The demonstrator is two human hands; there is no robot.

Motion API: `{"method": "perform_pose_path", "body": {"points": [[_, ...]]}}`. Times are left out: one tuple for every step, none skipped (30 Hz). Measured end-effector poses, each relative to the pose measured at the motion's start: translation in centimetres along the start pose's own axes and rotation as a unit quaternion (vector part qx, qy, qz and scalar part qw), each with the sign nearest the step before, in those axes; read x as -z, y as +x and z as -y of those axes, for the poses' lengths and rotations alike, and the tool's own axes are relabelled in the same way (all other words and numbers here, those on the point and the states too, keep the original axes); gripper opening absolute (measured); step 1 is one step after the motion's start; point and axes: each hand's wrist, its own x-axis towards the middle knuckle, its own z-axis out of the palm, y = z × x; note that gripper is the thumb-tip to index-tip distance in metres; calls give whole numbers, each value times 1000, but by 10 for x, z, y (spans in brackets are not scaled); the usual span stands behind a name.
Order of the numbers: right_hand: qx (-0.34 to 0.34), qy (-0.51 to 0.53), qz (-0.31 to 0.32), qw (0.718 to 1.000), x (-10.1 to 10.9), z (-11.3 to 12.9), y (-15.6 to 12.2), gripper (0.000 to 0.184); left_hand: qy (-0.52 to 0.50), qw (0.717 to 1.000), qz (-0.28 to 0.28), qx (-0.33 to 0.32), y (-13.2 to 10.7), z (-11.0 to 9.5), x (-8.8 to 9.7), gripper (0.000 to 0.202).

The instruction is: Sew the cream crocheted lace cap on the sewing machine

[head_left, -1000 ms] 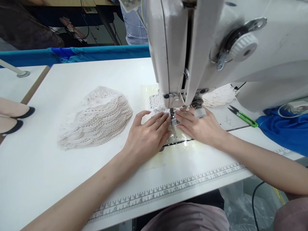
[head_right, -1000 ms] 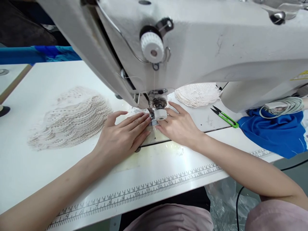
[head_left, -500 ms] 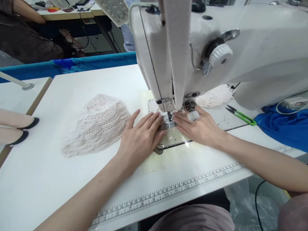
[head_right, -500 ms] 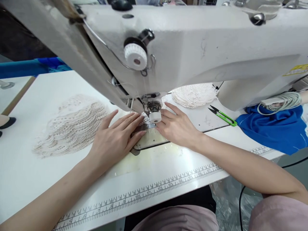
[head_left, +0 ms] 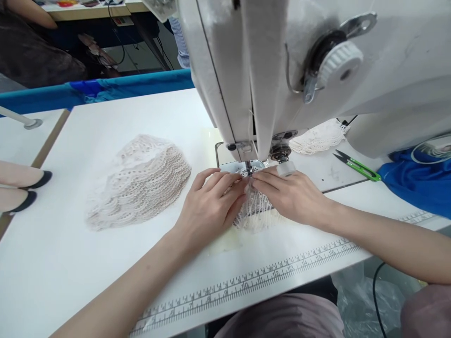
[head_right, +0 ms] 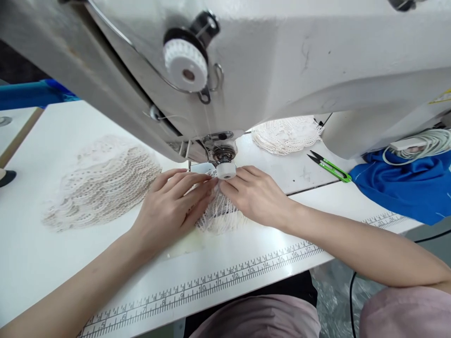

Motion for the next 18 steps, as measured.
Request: {"method": "perform_pose_path", "body": {"points": [[-7, -2, 9, 1000, -1, -1, 0, 32, 4, 1000, 4, -1, 0, -1, 0, 24], [-14, -5, 16, 1000, -2, -2, -1, 32, 6, 1000, 8, -2, -1, -3, 1, 24], [-20, -8, 22, 1000, -3, -3, -1, 31, 8, 1000, 14, -2, -1, -5, 1, 24], [-24, -11, 27, 999, -4, -5, -1, 31, 12, 1000, 19, -1, 0, -7, 2, 24], [-26, -14, 31, 999, -4, -6, -1, 30, 18, 1000, 21, 0, 0, -9, 3, 25], [-28, -17, 32, 999, -5, -7, -1, 30, 26, 999, 22, -1, 0, -11, 4, 26], [-29, -21, 32, 999, -5, -8, -1, 29, 34, 999, 22, -3, 1, -12, 5, 27], [-30, -25, 30, 999, -5, -9, -1, 28, 42, 999, 22, -7, 1, -14, 6, 27], [-29, -30, 29, 999, -6, -9, -1, 27, 49, 998, 24, -11, 2, -15, 6, 28], [-30, -34, 28, 999, -6, -10, -1, 26, 54, 998, 26, -15, 2, -15, 7, 29], [-29, -37, 28, 999, -6, -10, 0, 25, 56, 998, 30, -16, 3, -16, 7, 29], [-28, -38, 28, 998, -6, -10, 0, 25, 57, 998, 33, -15, 3, -17, 8, 30], [-27, -38, 30, 998, -5, -10, 0, 24, 58, 998, 33, -15, 3, -17, 8, 30], [-26, -36, 32, 998, -5, -11, 0, 24, 57, 998, 33, -14, 3, -17, 8, 30], [-26, -34, 35, 998, -5, -11, 0, 24, 54, 998, 33, -12, 3, -17, 8, 31], [-27, -32, 39, 998, -4, -11, 0, 24, 50, 998, 32, -10, 3, -17, 7, 31], [-28, -31, 42, 998, -4, -11, 0, 24, 45, 998, 32, -8, 3, -17, 7, 31], [-30, -31, 45, 998, -4, -11, 0, 24, 41, 999, 33, -5, 2, -18, 7, 31]]}}
